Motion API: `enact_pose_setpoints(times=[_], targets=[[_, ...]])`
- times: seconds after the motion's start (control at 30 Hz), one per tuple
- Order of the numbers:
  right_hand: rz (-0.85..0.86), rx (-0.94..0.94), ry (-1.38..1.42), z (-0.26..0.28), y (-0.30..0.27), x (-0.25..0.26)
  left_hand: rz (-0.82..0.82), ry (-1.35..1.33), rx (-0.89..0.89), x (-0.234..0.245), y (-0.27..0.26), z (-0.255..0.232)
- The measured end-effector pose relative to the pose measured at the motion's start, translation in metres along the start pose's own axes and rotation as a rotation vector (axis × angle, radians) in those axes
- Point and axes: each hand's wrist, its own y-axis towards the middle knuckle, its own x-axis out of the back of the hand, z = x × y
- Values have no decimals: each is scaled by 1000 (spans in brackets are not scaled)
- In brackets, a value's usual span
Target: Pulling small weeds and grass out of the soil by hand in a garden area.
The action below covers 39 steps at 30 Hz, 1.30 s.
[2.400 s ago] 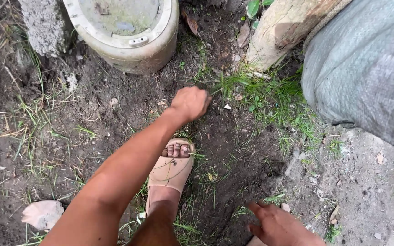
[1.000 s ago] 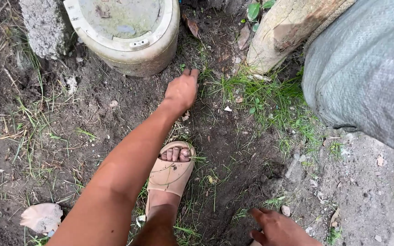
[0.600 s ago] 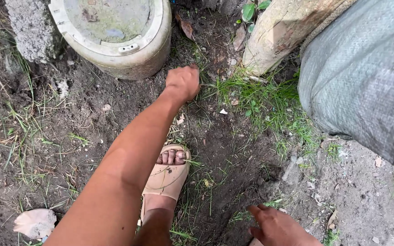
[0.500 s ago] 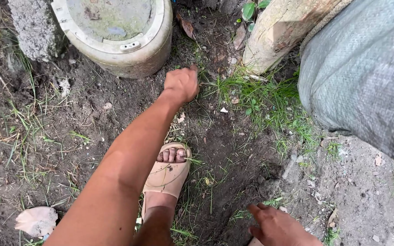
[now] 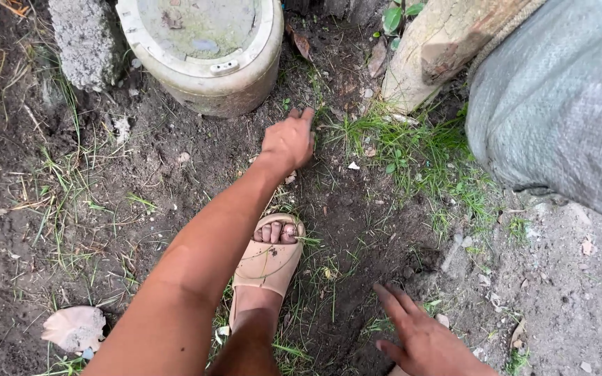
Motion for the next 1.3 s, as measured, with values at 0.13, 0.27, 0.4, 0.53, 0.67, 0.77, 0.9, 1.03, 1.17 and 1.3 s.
enact_pose_setpoints(times=[0.13, 0.27, 0.4, 0.53, 0.67, 0.77, 0.9, 1.03, 1.17, 1.3], targets=[[-485, 343, 82, 22, 3, 37, 11, -100, -16, 6, 20, -9], [-559, 392, 106, 37, 4, 69, 63, -109, -43, 14, 30, -19], [-502, 393, 85, 41, 9, 81, 63, 84, -137, -12, 51, -12], [-403, 361, 85, 35, 15, 73, 61, -133, -24, -16, 52, -8], [-414, 345, 92, 29, 17, 63, 17, -414, -1, -2, 30, -8], [-452, 415, 96, 24, 18, 63, 16, -224, -37, -5, 23, 2], [-515, 434, 68, 12, 28, 52, 59, 17, 25, -7, 13, 4], [-525, 459, 55, 7, 29, 47, -29, 136, 21, 5, 21, -7], [-462, 413, 28, 3, 31, 42, 24, 225, 25, 2, 45, -14], [-434, 386, 30, -1, 31, 41, 59, 295, 8, -8, 64, -15]])
